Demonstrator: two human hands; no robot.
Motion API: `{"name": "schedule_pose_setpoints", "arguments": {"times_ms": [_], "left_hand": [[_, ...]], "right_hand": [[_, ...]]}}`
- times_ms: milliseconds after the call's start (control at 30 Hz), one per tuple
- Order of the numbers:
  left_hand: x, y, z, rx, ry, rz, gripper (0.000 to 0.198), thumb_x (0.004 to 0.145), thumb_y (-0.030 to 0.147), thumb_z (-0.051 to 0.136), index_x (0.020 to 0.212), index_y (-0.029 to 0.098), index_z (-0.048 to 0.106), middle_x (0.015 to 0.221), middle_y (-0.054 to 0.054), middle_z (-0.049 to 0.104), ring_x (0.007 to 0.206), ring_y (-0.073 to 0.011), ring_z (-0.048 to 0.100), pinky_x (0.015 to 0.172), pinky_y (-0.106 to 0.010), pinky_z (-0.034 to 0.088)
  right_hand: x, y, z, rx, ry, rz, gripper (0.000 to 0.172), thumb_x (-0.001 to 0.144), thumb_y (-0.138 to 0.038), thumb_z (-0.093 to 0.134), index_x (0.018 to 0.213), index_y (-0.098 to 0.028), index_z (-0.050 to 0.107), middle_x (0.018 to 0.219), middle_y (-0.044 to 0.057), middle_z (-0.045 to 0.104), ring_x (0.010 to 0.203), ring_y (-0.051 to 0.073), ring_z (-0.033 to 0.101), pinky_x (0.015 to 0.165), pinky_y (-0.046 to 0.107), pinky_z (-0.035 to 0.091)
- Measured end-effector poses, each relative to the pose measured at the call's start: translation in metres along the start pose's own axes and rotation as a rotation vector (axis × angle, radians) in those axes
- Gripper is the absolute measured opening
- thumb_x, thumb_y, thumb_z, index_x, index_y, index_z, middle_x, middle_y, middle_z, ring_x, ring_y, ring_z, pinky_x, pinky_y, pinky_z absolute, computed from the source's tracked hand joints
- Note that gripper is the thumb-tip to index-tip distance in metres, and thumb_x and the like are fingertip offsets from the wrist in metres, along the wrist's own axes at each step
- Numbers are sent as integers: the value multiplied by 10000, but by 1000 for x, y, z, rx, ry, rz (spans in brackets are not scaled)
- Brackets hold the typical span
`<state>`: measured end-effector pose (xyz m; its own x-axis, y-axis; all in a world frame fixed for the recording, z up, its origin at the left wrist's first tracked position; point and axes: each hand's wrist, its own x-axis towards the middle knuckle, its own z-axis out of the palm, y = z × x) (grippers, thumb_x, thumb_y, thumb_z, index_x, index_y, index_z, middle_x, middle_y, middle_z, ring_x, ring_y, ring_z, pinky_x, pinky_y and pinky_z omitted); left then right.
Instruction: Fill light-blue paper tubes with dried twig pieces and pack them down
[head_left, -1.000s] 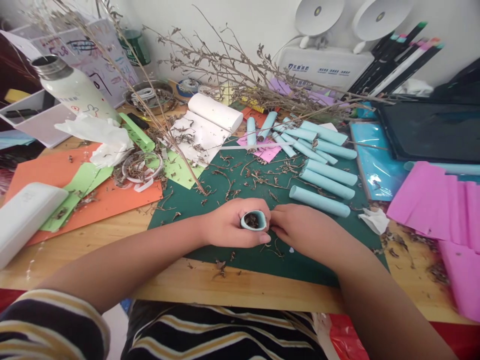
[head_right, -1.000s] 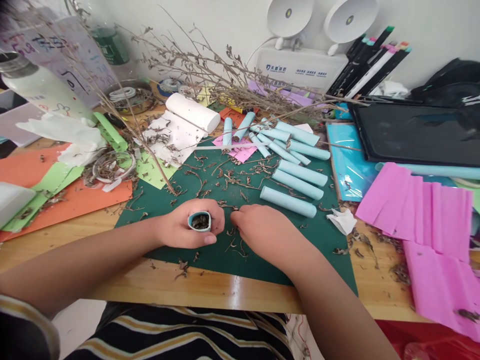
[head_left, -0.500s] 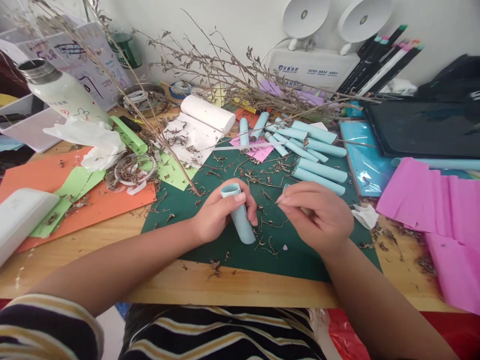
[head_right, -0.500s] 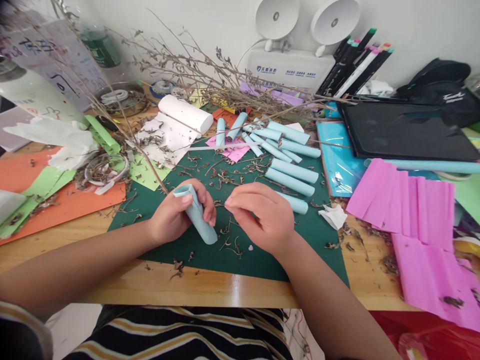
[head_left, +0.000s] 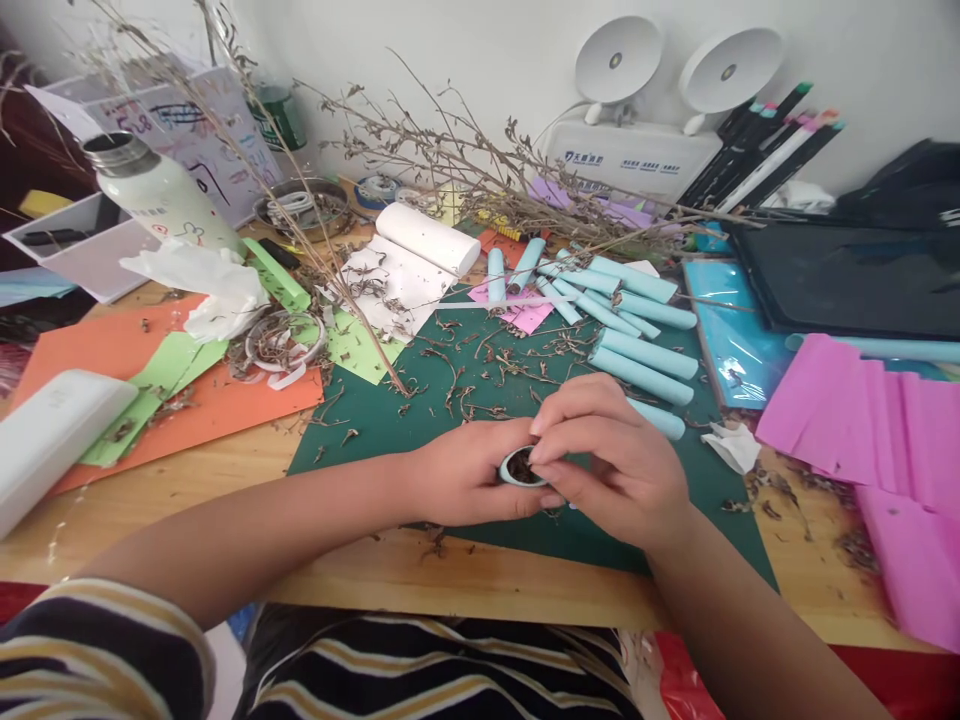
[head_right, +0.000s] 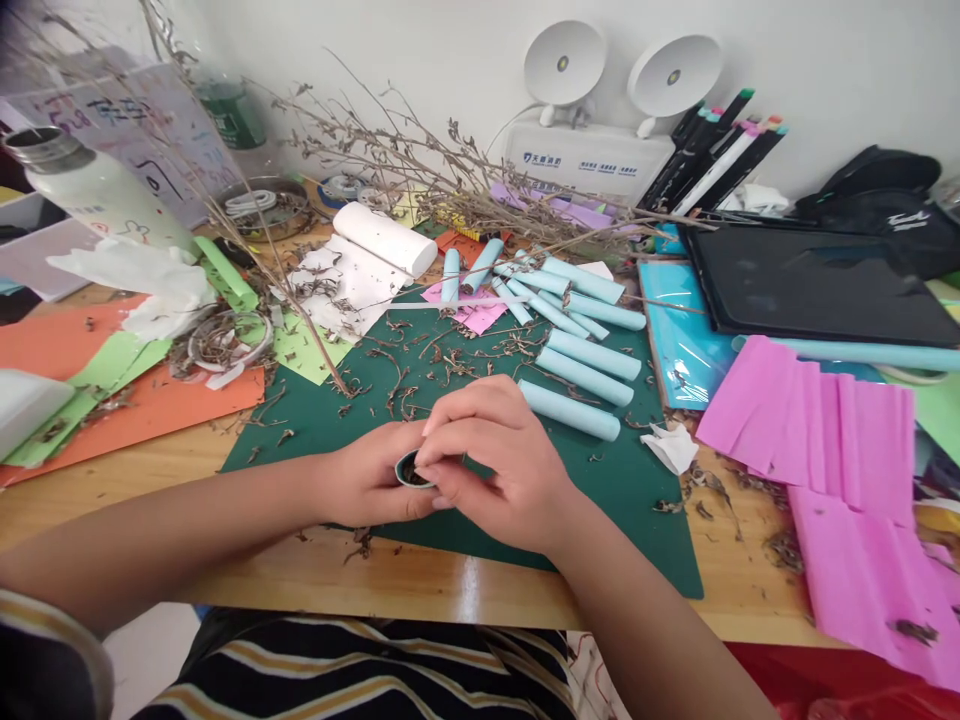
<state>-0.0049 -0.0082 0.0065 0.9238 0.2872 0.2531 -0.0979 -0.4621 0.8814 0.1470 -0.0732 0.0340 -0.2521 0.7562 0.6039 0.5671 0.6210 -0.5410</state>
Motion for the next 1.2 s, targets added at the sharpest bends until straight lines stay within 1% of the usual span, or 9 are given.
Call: {"name": "schedule_pose_setpoints", "arguments": {"times_ms": [167, 333, 467, 567, 667, 767, 833, 967, 1200], "left_hand": [[0, 2, -2, 43, -52, -29, 175, 751, 333, 455, 724, 165, 409, 651, -23, 522, 573, -125, 490, 523, -224, 391], [-1, 0, 3, -22, -21, 68, 170, 727, 238, 492, 870, 145, 488, 805, -75, 573, 729, -168, 539, 628, -260, 429], [0, 6, 8, -304, 304, -16, 124, 713, 248, 540, 781, 162, 481, 652, -15, 545, 591, -132, 529, 551, -246, 430], [7, 14, 2, -764, 564, -151, 176, 742, 337, 513, 715, 181, 438, 546, 37, 492, 501, -109, 506, 541, -268, 460], [15, 18, -10, -1115, 742, -333, 244, 741, 384, 503, 660, 174, 411, 503, 56, 437, 441, -87, 467, 517, -269, 474], [17, 18, -18, -1251, 870, -401, 265, 755, 397, 475, 641, 170, 397, 492, 53, 414, 424, -81, 454, 470, -225, 449], [15, 18, -19, -1268, 919, -387, 273, 769, 395, 449, 627, 169, 388, 485, 49, 406, 416, -78, 450, 443, -201, 425], [12, 21, -15, -1297, 944, -405, 286, 787, 396, 415, 618, 167, 380, 474, 46, 399, 400, -75, 440, 421, -189, 404], [16, 24, -18, -1307, 986, -453, 318, 812, 422, 355, 617, 171, 376, 466, 53, 371, 380, -71, 407, 425, -211, 412]], "right_hand": [[0, -5, -4, -136, -186, -58, 295, 798, -418, 394, 739, -212, 596, 1199, 75, 455, 1073, 262, 391, 882, 470, 303], [-3, -11, 2, -441, -230, -195, 448, 736, -585, 371, 564, -195, 512, 1248, 12, 435, 1158, 320, 296, 893, 481, 264], [-6, 1, 3, -361, -93, -198, 393, 770, -545, 349, 897, -240, 562, 1286, 28, 368, 1151, 286, 329, 923, 463, 288], [-7, 16, 1, -116, 62, -76, 479, 765, -443, 440, 1207, -280, 351, 1330, 40, 279, 1183, 264, 316, 939, 467, 311], [-6, 25, 3, -18, -48, 12, 596, 719, -393, 537, 1247, -262, 296, 1313, 80, 325, 1196, 259, 317, 954, 464, 309], [-7, 25, 10, -2, -253, 17, 553, 733, -322, 552, 1236, -249, 335, 1244, 85, 443, 1104, 213, 445, 907, 373, 388], [-8, 24, 15, 56, -277, 20, 527, 755, -274, 534, 1240, -266, 331, 1199, 57, 497, 907, 146, 569, 792, 276, 468], [-9, 23, 19, 76, -213, -3, 443, 763, -190, 524, 1184, -265, 410, 1157, 44, 534, 639, 66, 587, 637, 191, 497], [-8, 17, 26, -4, 11, -32, 144, 735, -164, 551, 874, -201, 548, 954, 70, 605, 839, 135, 580, 714, 267, 496]]}}
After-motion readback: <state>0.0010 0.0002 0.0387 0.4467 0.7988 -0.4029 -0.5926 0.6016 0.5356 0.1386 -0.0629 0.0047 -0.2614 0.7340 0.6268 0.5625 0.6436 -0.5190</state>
